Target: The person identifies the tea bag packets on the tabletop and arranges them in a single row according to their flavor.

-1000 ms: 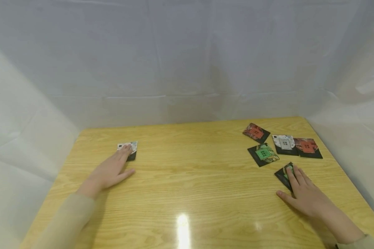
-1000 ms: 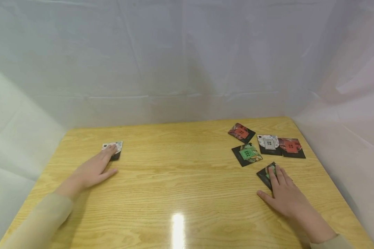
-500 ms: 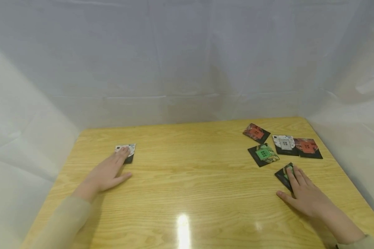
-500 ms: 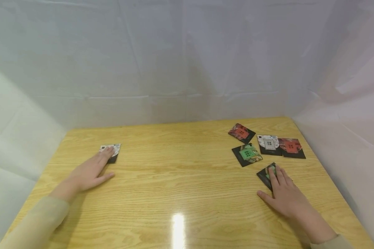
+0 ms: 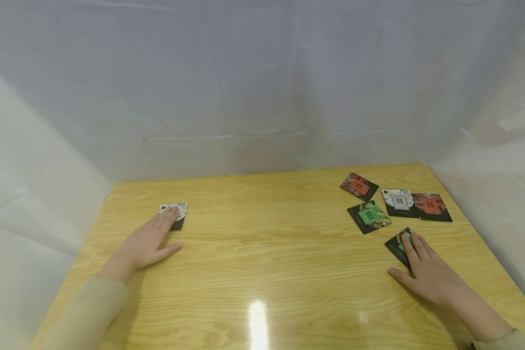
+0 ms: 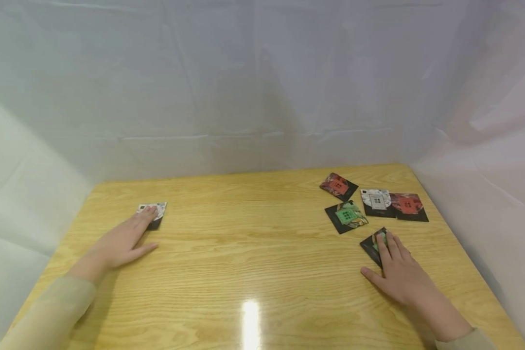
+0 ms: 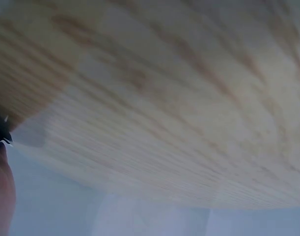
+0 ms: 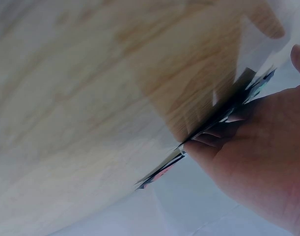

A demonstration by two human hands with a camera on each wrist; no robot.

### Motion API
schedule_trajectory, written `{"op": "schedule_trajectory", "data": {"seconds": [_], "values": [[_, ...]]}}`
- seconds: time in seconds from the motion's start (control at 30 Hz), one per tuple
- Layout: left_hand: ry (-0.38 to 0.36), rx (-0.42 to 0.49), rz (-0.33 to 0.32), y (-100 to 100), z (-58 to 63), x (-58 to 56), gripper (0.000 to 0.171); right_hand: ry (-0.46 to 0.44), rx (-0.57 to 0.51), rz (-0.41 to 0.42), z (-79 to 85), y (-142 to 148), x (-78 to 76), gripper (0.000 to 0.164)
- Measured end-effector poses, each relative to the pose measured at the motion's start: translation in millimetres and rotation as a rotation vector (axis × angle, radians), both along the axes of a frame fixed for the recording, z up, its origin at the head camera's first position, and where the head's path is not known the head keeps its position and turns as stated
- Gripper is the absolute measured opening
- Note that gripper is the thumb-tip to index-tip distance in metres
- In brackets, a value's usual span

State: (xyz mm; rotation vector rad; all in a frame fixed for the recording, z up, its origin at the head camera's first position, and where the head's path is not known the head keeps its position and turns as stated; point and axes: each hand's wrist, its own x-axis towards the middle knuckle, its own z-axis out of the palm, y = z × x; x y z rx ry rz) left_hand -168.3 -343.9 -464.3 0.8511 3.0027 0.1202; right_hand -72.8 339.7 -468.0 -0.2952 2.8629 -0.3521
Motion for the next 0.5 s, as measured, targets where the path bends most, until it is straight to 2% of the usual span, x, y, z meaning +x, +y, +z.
{"op": "schedule_trajectory", "data": {"seconds": [0.37, 0.5], "values": [[0.058, -0.026, -0.017, -2.0, 1.3, 1.2, 0.091, 0.010, 0.005, 0.012, -1.0, 1.1, -0.3, 0.104], [0.088, -0.029, -0.063, 5.3, 1.7, -2.3, 0.089, 0.008, 0.008, 0.014, -1.2, 1.5, -0.2, 0.104]]}}
